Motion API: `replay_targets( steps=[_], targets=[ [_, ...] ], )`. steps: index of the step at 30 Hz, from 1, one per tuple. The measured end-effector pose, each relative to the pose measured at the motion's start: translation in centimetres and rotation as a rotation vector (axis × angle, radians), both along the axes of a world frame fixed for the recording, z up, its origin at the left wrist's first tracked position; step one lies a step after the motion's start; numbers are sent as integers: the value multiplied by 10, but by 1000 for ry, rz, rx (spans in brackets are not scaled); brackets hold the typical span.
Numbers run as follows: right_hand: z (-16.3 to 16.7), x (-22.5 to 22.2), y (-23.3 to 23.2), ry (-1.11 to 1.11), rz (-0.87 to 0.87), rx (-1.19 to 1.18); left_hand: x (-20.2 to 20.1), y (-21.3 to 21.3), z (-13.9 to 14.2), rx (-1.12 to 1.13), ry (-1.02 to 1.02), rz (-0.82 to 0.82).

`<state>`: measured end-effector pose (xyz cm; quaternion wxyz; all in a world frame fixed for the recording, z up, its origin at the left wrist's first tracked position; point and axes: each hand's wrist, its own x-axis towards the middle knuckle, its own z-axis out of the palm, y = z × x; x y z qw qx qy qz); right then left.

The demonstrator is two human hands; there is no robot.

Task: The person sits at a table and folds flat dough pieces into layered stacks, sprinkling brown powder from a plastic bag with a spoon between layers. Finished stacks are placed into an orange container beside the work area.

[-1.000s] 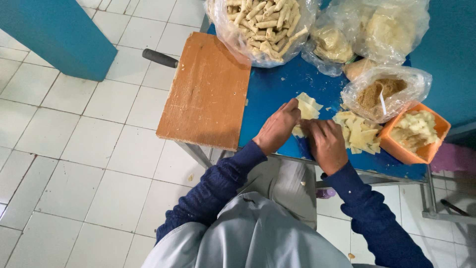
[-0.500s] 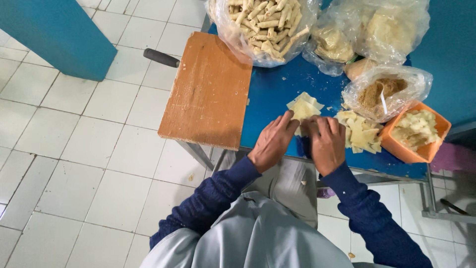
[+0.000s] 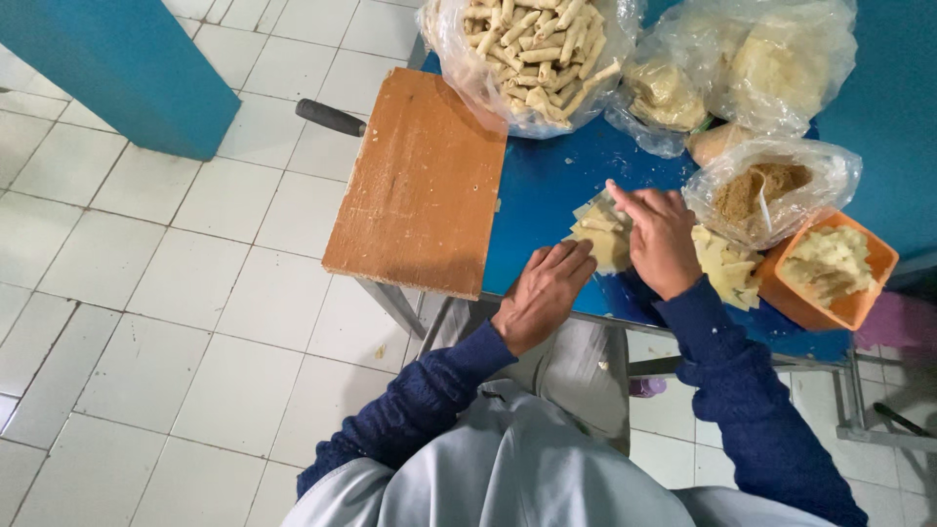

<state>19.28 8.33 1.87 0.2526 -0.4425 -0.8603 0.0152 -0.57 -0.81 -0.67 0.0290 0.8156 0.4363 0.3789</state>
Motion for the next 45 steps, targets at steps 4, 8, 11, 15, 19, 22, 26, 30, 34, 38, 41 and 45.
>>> replay_targets(
  steps=[4, 8, 11, 15, 19, 22, 26, 30, 34, 38, 41, 45],
  targets=[
    [1, -6, -4, 66, 71, -2, 2, 0, -1, 5, -1, -4],
    [4, -13, -3, -15, 61, 89, 1, 0, 0, 12, 17, 7],
    [8, -12, 3, 129, 63, 1, 1, 0, 0, 26, 18, 17],
    [11, 1, 15, 536, 44, -252, 2, 0, -1, 14, -11, 0],
    [7, 18, 19, 829, 171, -734, 2, 0, -4, 61, -23, 6],
    [16, 21, 30, 689, 215, -882, 5, 2, -6, 57, -39, 8],
    [55, -7, 68, 832, 318, -860, 5, 5, -10, 1, -33, -5],
    [112, -33, 99, 1108, 611, -648, 5, 6, -15, 23, -34, -3],
    [117, -10, 70, 963, 482, -339, 6, 6, -17, 27, -36, 14],
    [102, 60, 33, 756, 60, -217, 5, 6, -17, 14, -9, 9],
    [87, 106, 12, 709, -166, -190, 6, 7, -15, 12, -4, 23],
    [68, 144, -1, 681, -259, -179, 6, 5, -12, -14, -10, 21]
  ],
)
